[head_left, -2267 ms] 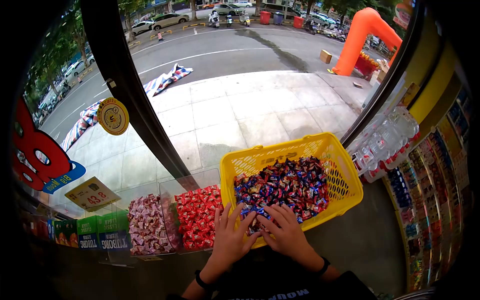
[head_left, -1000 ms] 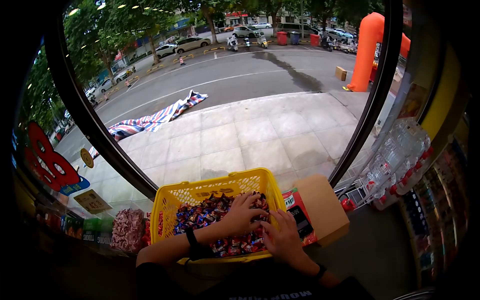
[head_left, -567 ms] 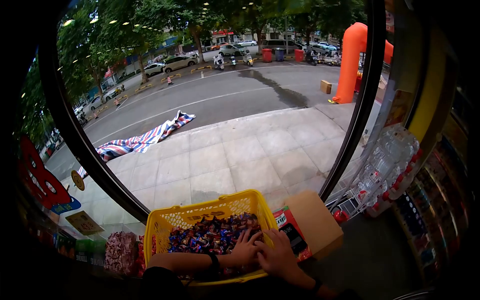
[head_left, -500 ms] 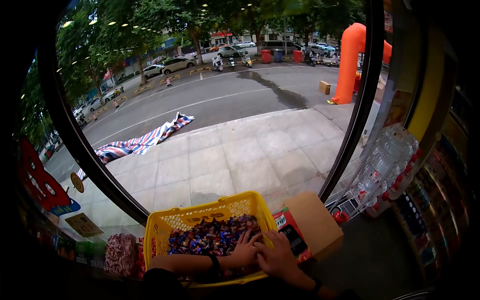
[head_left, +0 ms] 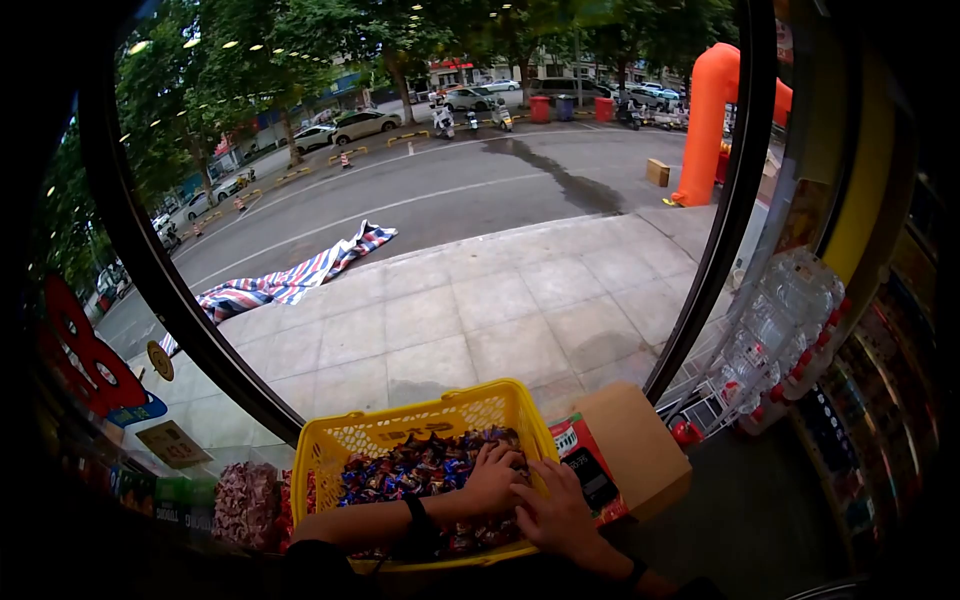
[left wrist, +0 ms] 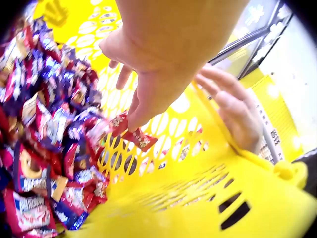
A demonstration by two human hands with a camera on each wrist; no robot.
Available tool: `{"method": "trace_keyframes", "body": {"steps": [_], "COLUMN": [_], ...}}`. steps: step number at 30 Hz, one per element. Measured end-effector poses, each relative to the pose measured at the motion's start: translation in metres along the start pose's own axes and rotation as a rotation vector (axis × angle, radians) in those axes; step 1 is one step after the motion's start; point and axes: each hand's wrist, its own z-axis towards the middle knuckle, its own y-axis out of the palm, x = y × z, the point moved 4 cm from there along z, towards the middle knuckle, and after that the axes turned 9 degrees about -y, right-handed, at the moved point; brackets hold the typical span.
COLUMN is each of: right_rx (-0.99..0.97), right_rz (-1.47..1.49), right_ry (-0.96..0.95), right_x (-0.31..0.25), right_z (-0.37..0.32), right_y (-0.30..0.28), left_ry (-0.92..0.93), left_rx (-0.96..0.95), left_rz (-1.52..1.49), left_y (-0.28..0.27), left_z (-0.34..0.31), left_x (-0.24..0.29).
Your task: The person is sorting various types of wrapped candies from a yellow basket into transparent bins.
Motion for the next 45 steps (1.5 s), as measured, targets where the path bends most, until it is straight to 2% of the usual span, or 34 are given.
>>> {"method": "trace_keyframes", "body": {"steps": [4, 7, 14, 18, 22, 26, 35, 40, 45], "right_rx": [0.024, 0.046, 0.061, 0.084, 0.035, 0.033, -0.070, -0.090, -0.112], "right_rz": [-0.003, -0.001, 0.014, 0.076, 0.008, -0.003, -0.039, 0.028, 0.151], "right_ry": [0.003, 0.021, 0.006, 0.000, 0.021, -0.008, -0.005, -0.168, -0.250], "right_x": [-0.002, -0.003, -0.004, -0.001, -0.005, -0.005, -0.019, -0.046, -0.085], "right_z": [-0.001, -0.002, 0.000, 0.001, -0.001, -0.002, 0.006, 0.014, 0.030], "right_y": [-0.002, -0.001, -0.004, -0.001, -0.001, 0.000, -0.007, 0.007, 0.025], "left_ry": [0.032, 0.027, -0.034, -0.115, -0.192, -0.117, -0.024, 0.006, -0.027], "left_rx": [-0.008, 0.093, 0.159, 0.191, 0.156, 0.179, 0.234, 0.342, 0.410], "left_rz": [-0.039, -0.077, -0.124, -0.149, -0.186, -0.175, -0.180, -0.110, -0.094], "left_y": [-0.051, -0.095, -0.128, -0.124, -0.117, -0.108, -0.127, -0.139, -0.140], "left_z": [-0.007, -0.027, -0.070, -0.082, -0.094, -0.102, -0.119, -0.150, -0.197], "left_x": [0.003, 0.011, 0.013, 0.003, 0.002, 0.000, 0.020, 0.030, 0.010]}}
